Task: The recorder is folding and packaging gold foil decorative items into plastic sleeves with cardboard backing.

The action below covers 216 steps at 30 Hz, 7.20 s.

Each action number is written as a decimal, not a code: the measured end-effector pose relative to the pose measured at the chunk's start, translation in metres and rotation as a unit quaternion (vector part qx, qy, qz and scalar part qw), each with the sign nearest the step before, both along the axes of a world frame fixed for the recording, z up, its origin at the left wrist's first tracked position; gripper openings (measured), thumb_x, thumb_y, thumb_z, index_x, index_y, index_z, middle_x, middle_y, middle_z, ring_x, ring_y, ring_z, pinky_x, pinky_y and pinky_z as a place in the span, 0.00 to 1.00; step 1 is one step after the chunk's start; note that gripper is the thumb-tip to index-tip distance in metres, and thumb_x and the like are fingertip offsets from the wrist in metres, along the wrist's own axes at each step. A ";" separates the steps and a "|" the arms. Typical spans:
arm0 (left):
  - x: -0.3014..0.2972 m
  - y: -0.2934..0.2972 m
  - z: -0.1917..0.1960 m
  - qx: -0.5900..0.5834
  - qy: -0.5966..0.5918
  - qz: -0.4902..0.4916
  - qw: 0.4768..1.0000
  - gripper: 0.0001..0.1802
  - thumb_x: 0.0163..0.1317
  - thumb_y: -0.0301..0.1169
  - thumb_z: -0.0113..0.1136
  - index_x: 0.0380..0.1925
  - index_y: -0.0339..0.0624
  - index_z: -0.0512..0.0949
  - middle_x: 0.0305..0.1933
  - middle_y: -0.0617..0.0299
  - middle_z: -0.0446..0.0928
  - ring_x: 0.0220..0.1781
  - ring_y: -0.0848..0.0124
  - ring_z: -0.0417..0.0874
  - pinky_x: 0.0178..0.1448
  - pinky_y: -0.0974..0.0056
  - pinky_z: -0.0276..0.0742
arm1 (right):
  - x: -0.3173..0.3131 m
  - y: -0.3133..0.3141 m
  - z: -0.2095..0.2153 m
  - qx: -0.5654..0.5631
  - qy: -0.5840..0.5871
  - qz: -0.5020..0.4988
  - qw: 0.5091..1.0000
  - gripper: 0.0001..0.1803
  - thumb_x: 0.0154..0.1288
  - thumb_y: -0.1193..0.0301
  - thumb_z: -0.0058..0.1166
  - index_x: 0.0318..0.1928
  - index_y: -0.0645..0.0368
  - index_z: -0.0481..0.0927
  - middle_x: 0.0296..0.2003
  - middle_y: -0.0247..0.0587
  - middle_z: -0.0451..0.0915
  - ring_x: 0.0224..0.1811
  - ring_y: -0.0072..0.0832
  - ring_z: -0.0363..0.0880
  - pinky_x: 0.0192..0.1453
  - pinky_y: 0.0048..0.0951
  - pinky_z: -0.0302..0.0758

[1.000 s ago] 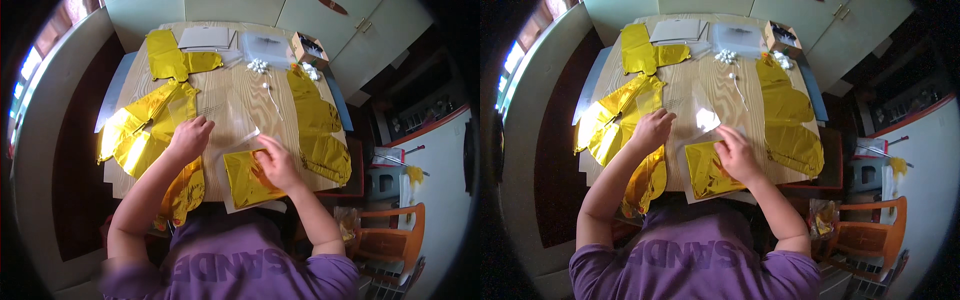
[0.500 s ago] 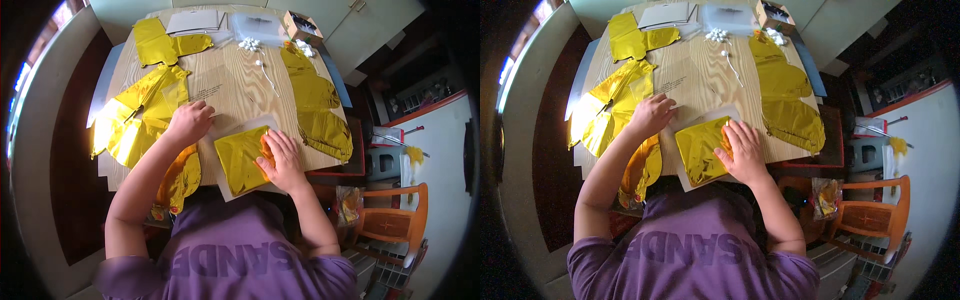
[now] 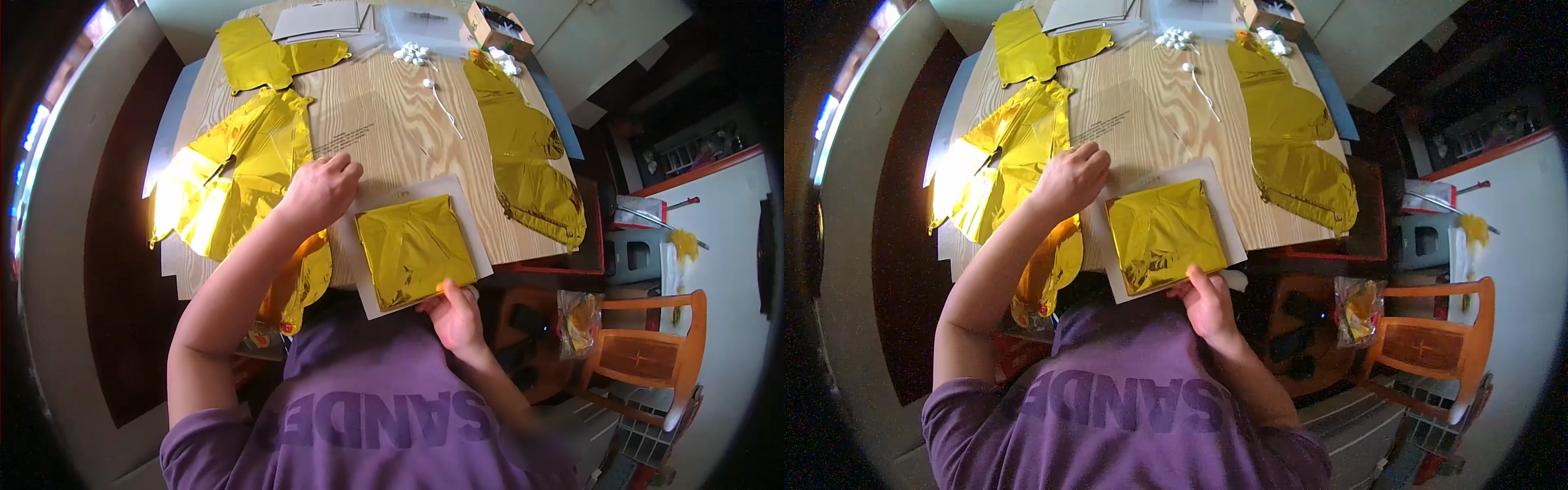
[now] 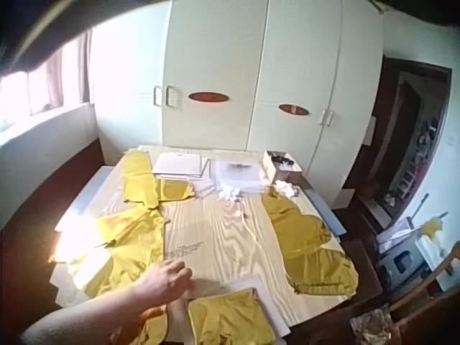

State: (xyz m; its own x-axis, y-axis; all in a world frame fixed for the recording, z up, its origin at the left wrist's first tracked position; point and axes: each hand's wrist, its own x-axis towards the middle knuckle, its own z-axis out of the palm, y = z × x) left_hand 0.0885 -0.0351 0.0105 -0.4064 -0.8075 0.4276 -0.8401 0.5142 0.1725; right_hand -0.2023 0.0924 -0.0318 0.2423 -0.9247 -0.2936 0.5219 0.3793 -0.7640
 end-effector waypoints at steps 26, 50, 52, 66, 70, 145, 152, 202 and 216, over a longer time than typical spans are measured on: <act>-0.017 0.032 0.029 0.162 0.022 -0.046 0.985 0.05 0.60 0.27 0.62 0.35 0.40 0.78 0.36 0.53 0.78 0.35 0.49 0.84 0.39 0.50 0.82 | -0.027 -0.007 0.035 -0.013 0.197 -0.014 0.980 0.11 0.72 0.66 0.60 0.41 0.62 0.85 0.32 0.35 0.86 0.28 0.20 0.82 0.29 0.22 0.77; -0.049 0.007 0.007 0.036 0.059 -0.002 0.998 0.07 0.61 0.30 0.61 0.30 0.40 0.75 0.31 0.53 0.75 0.31 0.51 0.82 0.36 0.50 0.80 | -0.004 0.000 0.030 0.011 0.137 0.119 0.983 0.11 0.74 0.66 0.57 0.45 0.61 0.83 0.33 0.37 0.86 0.25 0.23 0.84 0.28 0.20 0.78; -0.053 0.014 0.016 0.030 0.052 -0.063 0.996 0.07 0.61 0.30 0.62 0.30 0.40 0.75 0.31 0.54 0.74 0.31 0.51 0.81 0.36 0.51 0.80 | -0.007 -0.004 0.029 0.004 0.142 0.123 0.982 0.11 0.74 0.66 0.57 0.45 0.61 0.83 0.33 0.37 0.86 0.25 0.23 0.85 0.28 0.20 0.78; -0.043 0.000 0.008 0.039 0.053 0.011 0.998 0.07 0.63 0.32 0.63 0.32 0.41 0.79 0.32 0.54 0.76 0.31 0.51 0.82 0.36 0.51 0.80 | -0.005 -0.022 0.037 0.002 0.178 0.160 0.971 0.12 0.72 0.65 0.58 0.43 0.62 0.84 0.31 0.38 0.87 0.24 0.22 0.85 0.28 0.21 0.78; -0.042 0.004 0.001 0.012 0.039 -0.022 0.999 0.07 0.63 0.32 0.63 0.31 0.41 0.78 0.30 0.55 0.75 0.30 0.53 0.82 0.36 0.52 0.80 | -0.018 -0.033 0.047 0.027 0.183 0.195 0.963 0.12 0.71 0.64 0.58 0.43 0.61 0.84 0.30 0.38 0.87 0.23 0.22 0.84 0.27 0.20 0.77; -0.057 0.173 0.029 0.498 0.745 0.125 0.425 0.37 0.65 0.20 0.64 0.72 0.39 0.59 0.63 0.59 0.75 0.64 0.70 0.77 0.69 0.62 0.74 | -0.043 -0.030 0.062 0.061 0.054 0.177 0.981 0.26 0.70 0.76 0.56 0.66 0.65 0.68 0.59 0.40 0.79 0.60 0.25 0.76 0.68 0.30 0.70; -0.047 0.187 0.036 0.504 0.647 0.094 0.565 0.60 0.58 0.20 0.71 0.80 0.45 0.38 0.79 0.56 0.53 0.78 0.66 0.58 0.79 0.59 0.57 | -0.055 -0.012 0.081 0.007 0.044 0.235 0.971 0.60 0.61 0.85 0.61 0.80 0.57 0.29 0.74 0.48 0.59 0.74 0.32 0.63 0.76 0.38 0.60; -0.062 0.105 0.006 0.031 0.229 0.023 0.973 0.15 0.58 0.22 0.68 0.43 0.38 0.75 0.51 0.50 0.79 0.60 0.49 0.81 0.66 0.49 0.76 | -0.002 -0.025 0.064 -0.629 0.529 0.029 0.568 0.16 0.60 0.73 0.66 0.48 0.61 0.81 0.38 0.40 0.79 0.40 0.38 0.80 0.50 0.39 0.76; -0.057 0.105 0.004 0.097 0.294 0.030 0.951 0.12 0.59 0.19 0.65 0.40 0.39 0.74 0.61 0.46 0.75 0.70 0.43 0.72 0.72 0.47 0.70 | 0.037 -0.042 0.043 -0.508 0.637 0.212 0.539 0.36 0.65 0.52 0.61 0.70 0.50 0.71 0.76 0.53 0.57 0.80 0.56 0.47 0.80 0.64 0.41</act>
